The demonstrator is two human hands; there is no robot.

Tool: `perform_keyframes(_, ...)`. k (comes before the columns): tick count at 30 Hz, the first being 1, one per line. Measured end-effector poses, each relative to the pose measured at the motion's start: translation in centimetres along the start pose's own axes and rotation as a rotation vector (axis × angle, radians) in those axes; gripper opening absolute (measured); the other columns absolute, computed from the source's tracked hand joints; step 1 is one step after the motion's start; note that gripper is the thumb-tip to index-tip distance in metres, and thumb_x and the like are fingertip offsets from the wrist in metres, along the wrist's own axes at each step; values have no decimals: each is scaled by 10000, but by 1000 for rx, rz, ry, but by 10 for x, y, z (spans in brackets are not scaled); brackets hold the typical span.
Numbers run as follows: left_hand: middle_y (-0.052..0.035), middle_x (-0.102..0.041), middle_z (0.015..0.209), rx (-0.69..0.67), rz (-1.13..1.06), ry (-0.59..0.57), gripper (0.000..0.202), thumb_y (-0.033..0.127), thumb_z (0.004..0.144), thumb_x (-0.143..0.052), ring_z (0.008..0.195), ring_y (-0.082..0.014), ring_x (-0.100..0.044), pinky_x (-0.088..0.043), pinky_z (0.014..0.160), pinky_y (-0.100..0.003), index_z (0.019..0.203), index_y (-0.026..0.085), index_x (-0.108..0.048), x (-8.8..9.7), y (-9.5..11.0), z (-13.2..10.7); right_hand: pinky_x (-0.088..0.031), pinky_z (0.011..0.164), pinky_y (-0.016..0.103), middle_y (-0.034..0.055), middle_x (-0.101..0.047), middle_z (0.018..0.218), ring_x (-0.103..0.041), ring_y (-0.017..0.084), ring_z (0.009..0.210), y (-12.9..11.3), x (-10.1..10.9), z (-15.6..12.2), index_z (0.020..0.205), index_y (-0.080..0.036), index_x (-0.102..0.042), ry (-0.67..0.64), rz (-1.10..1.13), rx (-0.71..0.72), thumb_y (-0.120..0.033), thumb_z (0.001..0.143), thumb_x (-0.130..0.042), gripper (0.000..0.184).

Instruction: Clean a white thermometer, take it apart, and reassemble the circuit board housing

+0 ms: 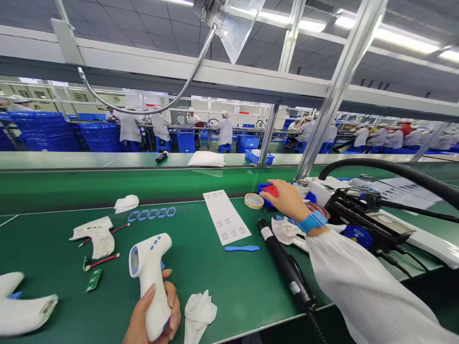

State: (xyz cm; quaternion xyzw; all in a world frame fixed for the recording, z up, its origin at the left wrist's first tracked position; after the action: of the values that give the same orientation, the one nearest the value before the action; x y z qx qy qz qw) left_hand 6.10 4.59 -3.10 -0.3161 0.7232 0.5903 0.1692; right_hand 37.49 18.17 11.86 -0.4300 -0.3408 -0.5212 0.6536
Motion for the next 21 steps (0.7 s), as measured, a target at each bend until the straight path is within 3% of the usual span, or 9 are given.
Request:
perform_keyframes(4,26,-475,604,-59,-42,-23,275,402,795,-571,429,-90,-393,-337,395,-198,960,183,-544,-4,3,-2,-436,930,318,36,-593,1157,-531,209,1078,-94,-25,-100,1173,-242,-552,-205,198,322,-344,809,-646,390)
perform_keyframes(5,24,-476,612,-60,-46,-33,274,407,817,-546,435,-91,-398,-344,403,-199,975,182,-541,-4,3,-2,-450,919,327,46,-587,1164,-534,211,1072,-118,-34,-127,1181,-238,-548,-300,309,405,-334,798,-663,412)
perform_keyframes(8,18,-485,633,-49,-49,-50,257,394,850,-512,462,-95,-420,-368,428,-200,992,181,-538,-2,1,-2,-445,937,373,86,-537,1223,-502,245,1110,-160,-63,-175,1222,-207,-521,-443,478,394,-272,724,-742,548)
perform_keyframes(10,11,-498,646,-50,-50,-39,248,373,841,-530,494,-106,-447,-399,454,-207,992,177,-542,0,1,-2,-473,881,360,74,-577,1117,-532,233,1031,-174,-77,-182,1168,-204,-553,-433,524,356,-157,738,-705,459)
perform_keyframes(12,3,-515,658,-50,-54,-17,262,358,804,-579,536,-123,-481,-441,495,-227,985,171,-551,2,1,-1,-490,794,309,40,-596,960,-558,193,912,-177,-83,-178,1039,-213,-604,-385,575,343,-48,785,-580,304)
perform_keyframes(14,-6,-539,681,-32,-62,4,310,346,734,-657,587,-143,-515,-480,543,-254,969,167,-560,5,-1,1,-482,738,269,25,-579,877,-563,164,836,-168,-78,-170,938,-213,-615,-311,650,316,-18,821,-475,267)
perform_keyframes(21,-10,-600,719,94,-132,158,572,271,422,-836,630,-191,-576,-558,565,-329,926,180,-582,35,-14,17,-456,652,248,40,-555,865,-552,149,734,-88,-42,-161,976,-224,-613,-109,781,67,-220,917,-399,223)
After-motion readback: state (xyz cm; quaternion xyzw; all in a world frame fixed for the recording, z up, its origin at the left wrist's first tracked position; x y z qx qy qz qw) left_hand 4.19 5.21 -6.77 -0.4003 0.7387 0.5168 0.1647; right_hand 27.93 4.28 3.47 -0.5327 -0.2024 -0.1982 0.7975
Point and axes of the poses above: each hand's wrist, its own z-axis towards the middle knuckle, its own x-axis out of the back of the hand, y = z × x, the point moved 9 cm from there along z, towards the middle knuckle
